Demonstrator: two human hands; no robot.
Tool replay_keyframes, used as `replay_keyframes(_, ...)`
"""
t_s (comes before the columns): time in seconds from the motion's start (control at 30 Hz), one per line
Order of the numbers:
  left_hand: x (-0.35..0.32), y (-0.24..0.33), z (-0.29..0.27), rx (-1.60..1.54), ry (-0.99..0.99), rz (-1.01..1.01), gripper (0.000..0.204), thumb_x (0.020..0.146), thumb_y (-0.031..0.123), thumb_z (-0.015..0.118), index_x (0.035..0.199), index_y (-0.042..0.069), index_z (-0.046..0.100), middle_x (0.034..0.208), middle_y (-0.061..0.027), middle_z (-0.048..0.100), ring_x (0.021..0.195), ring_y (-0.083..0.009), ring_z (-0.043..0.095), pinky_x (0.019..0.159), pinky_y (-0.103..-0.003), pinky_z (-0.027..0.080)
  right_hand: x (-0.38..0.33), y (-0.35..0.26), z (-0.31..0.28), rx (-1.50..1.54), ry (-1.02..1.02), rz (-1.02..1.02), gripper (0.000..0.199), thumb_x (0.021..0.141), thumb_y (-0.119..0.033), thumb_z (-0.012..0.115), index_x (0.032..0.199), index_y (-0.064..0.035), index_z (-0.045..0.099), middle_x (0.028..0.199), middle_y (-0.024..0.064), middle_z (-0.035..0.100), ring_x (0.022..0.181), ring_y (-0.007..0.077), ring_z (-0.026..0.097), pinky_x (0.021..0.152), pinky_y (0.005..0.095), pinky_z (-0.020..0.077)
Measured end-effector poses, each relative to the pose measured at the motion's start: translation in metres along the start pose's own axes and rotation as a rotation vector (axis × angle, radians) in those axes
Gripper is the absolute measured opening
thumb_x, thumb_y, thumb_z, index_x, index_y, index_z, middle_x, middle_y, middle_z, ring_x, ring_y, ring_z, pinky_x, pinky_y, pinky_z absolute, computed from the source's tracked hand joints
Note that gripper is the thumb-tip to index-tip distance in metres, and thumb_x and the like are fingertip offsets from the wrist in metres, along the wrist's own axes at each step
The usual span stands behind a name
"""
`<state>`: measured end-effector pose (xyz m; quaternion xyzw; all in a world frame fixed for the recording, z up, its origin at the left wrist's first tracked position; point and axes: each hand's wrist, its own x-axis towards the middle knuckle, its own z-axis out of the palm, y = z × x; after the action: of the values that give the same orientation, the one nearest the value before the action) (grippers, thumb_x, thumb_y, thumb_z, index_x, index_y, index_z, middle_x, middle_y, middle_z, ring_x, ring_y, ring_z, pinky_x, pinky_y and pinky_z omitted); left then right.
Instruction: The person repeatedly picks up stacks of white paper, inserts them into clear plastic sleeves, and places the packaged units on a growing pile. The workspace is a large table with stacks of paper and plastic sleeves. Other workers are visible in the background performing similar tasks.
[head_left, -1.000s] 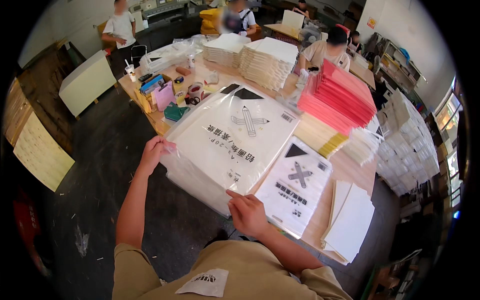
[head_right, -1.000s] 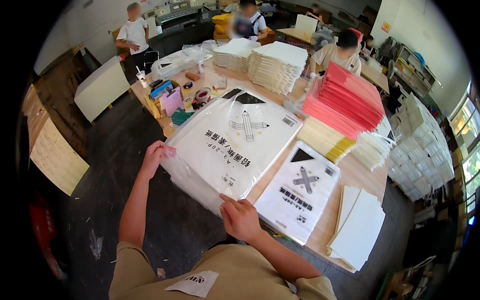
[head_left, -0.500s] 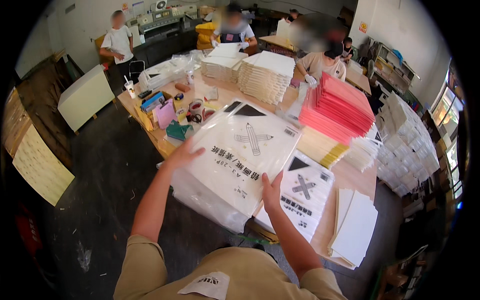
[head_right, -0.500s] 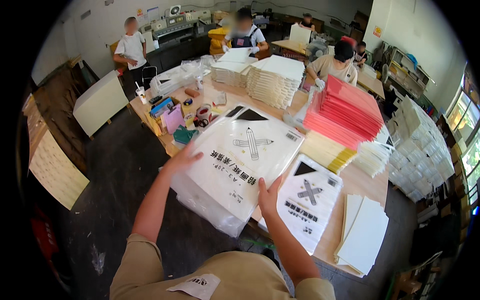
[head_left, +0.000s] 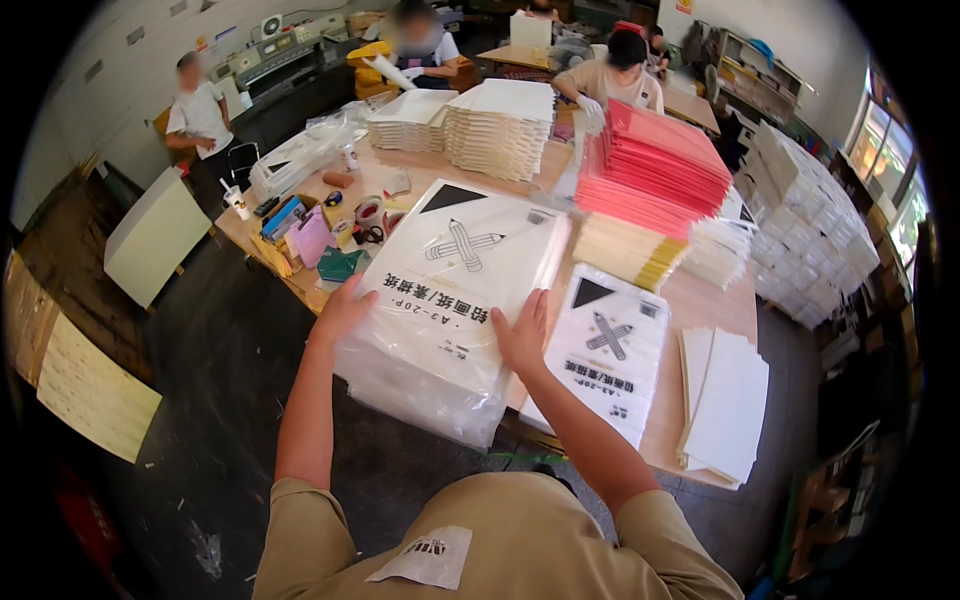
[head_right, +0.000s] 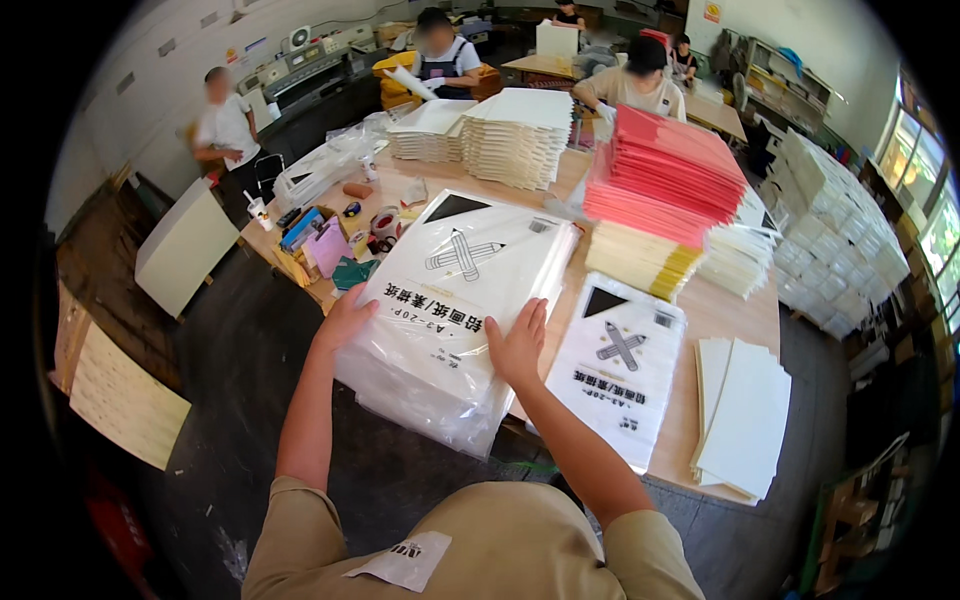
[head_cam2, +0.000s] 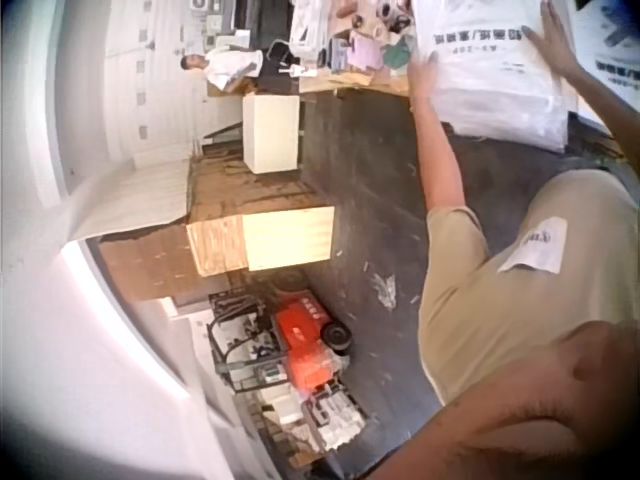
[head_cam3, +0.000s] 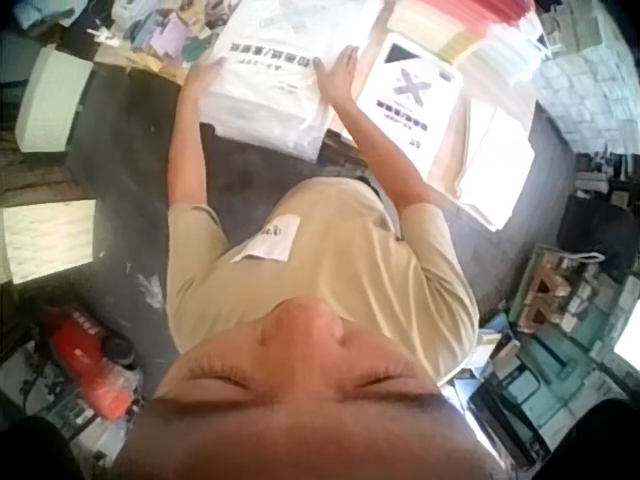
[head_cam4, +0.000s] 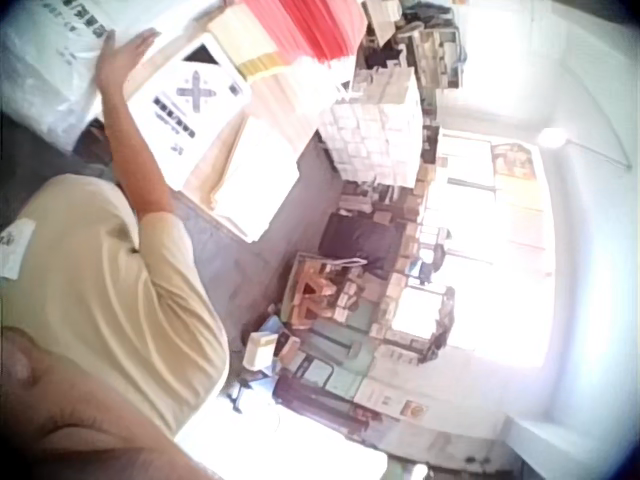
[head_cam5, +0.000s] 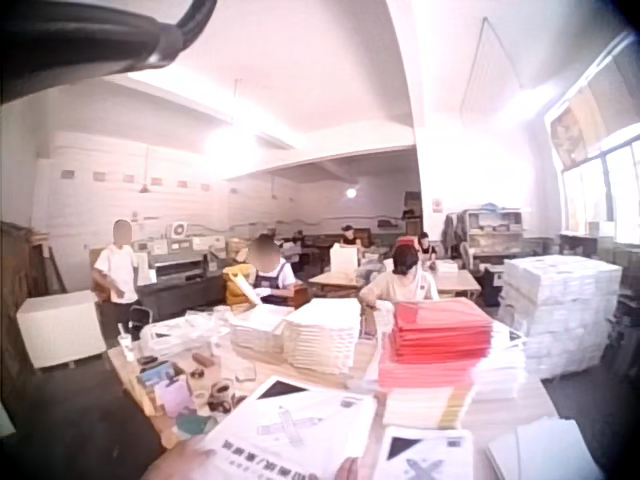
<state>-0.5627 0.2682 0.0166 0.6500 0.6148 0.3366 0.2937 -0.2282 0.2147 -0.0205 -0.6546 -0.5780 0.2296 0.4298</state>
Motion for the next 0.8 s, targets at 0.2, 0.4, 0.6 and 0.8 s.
replay_keyframes(0.2,0.013,-0.013,0.002,-0.045,-0.043,0.004,0.054,0.087,0.022,0.068,0.132,-0.003,0.052,0.12,-0.0158,0.064,0.107,-0.0224,0.061,0.093,-0.033,0.047,-0.017,-0.003,0.009,0.311,0.037,0.0,0.098,0.088,-0.03,0.067,0.148,0.0146,0.003,0.156,0.0348,0.0,0.147,0.0449,0.004,0.12,0.0441,0.0087)
replay_keyframes(0.4,0.011,0.019,0.002,-0.071,-0.11,-0.11,0.05,0.09,0.022,0.066,0.131,-0.003,0.052,0.12,-0.0124,0.064,0.108,-0.019,0.06,0.093,-0.032,0.046,-0.019,0.007,0.005,0.455,0.015,0.032,0.1,0.09,-0.032,0.065,0.149,0.0108,-0.004,0.158,0.0305,-0.002,0.149,0.0381,0.001,0.121,0.0392,0.0074)
replay_keyframes(0.6,0.017,0.006,-0.004,-0.389,-0.308,-0.325,0.054,0.093,0.028,0.066,0.137,0.004,0.049,0.127,-0.0076,0.061,0.11,-0.0185,0.059,0.095,-0.032,0.045,-0.02,0.014,0.016,0.728,-0.031,0.251,0.098,0.094,-0.034,0.063,0.153,0.003,-0.006,0.16,0.0247,0.006,0.146,0.0307,0.016,0.117,0.0332,0.0164)
replay_keyframes(0.8,0.03,0.005,0.001,-0.506,-0.344,-0.446,0.059,0.092,0.029,0.068,0.141,0.007,0.045,0.128,-0.0083,0.06,0.114,-0.022,0.058,0.096,-0.039,0.047,-0.019,0.011,0.027,0.697,0.028,0.238,0.096,0.093,-0.03,0.063,0.153,0.0026,-0.004,0.16,0.024,0.009,0.147,0.0289,0.014,0.118,0.0326,0.0168)
